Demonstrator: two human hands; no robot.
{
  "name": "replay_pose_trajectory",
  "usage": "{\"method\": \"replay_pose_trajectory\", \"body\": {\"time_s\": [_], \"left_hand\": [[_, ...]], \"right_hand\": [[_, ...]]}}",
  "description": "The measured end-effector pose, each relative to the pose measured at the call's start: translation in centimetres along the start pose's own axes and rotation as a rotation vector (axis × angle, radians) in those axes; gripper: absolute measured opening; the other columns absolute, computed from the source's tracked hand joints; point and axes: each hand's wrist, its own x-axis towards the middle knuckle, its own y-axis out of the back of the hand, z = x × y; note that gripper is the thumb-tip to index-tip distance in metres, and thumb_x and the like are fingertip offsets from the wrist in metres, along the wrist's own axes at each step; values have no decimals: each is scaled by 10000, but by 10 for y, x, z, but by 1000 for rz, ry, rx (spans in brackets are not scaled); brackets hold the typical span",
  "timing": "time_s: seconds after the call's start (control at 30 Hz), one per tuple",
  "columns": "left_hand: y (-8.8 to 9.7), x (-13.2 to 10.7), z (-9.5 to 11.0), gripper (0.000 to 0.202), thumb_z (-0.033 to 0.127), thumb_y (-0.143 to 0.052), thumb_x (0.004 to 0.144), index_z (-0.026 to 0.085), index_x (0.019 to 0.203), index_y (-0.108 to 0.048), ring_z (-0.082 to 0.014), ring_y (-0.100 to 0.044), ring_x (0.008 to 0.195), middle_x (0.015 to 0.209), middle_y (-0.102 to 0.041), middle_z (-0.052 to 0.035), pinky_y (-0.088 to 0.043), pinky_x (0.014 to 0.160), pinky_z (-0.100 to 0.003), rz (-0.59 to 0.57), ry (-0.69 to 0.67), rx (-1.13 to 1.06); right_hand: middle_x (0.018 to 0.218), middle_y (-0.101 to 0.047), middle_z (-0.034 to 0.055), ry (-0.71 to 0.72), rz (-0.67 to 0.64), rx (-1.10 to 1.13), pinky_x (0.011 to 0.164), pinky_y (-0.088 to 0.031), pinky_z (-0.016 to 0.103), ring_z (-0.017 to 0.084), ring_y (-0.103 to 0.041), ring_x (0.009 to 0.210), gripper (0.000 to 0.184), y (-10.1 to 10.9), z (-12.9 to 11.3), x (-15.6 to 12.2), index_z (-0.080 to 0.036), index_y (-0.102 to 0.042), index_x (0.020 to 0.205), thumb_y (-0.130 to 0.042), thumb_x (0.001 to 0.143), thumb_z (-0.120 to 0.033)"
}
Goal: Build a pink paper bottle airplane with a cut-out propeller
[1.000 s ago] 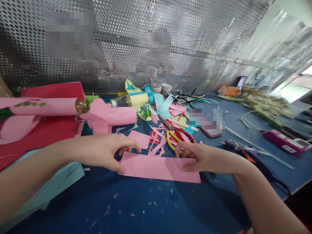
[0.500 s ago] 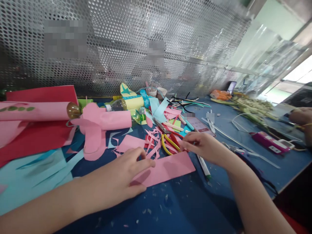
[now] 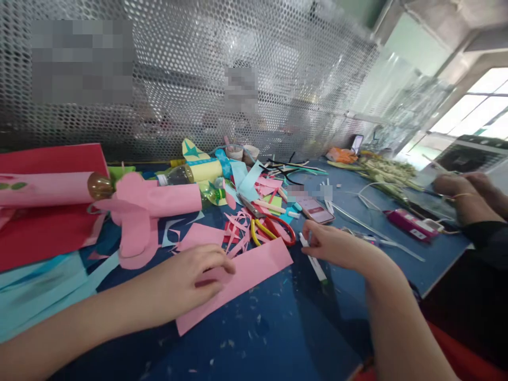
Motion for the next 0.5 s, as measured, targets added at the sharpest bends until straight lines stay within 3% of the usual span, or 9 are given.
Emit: {"method": "replay_pose_trajectory", "body": {"time_s": [0.13,0.33,0.4,0.5], "left_hand": [[4,0,0,243,248,-490,837,266,1015,-654,-209,-617,1003,1073,-673,-4,-464,880,-323,1,47,-56],[3,1,-10,330,279,-560,791,259,1114,-626,-220,-637,1001,1091,-684,-18,-505,824,-304,-119,81,-240],[3,2,-12,344,283,-574,784,255,1124,-625,-218,-634,1021,1101,-684,-19,-507,830,-299,-168,80,-309],[4,2,-11,347,278,-589,776,253,1120,-631,-205,-624,1055,1124,-683,-18,-499,865,-292,-246,44,-423]], "right_hand": [[733,-668,0,9,-9,2,571,-384,249,174,-616,626,141,1,1,0,-209,-509,889,-561,789,-126],[728,-639,2,18,72,31,577,-402,272,189,-608,640,148,0,-1,-6,-209,-506,896,-584,865,-331],[714,-623,-14,110,158,119,583,-409,267,174,-598,641,93,-2,-13,-17,-216,-521,867,-570,888,-293],[934,-642,-12,458,175,355,785,-453,244,150,-611,870,69,-12,-36,-37,-239,-584,896,-644,864,-230]]}}
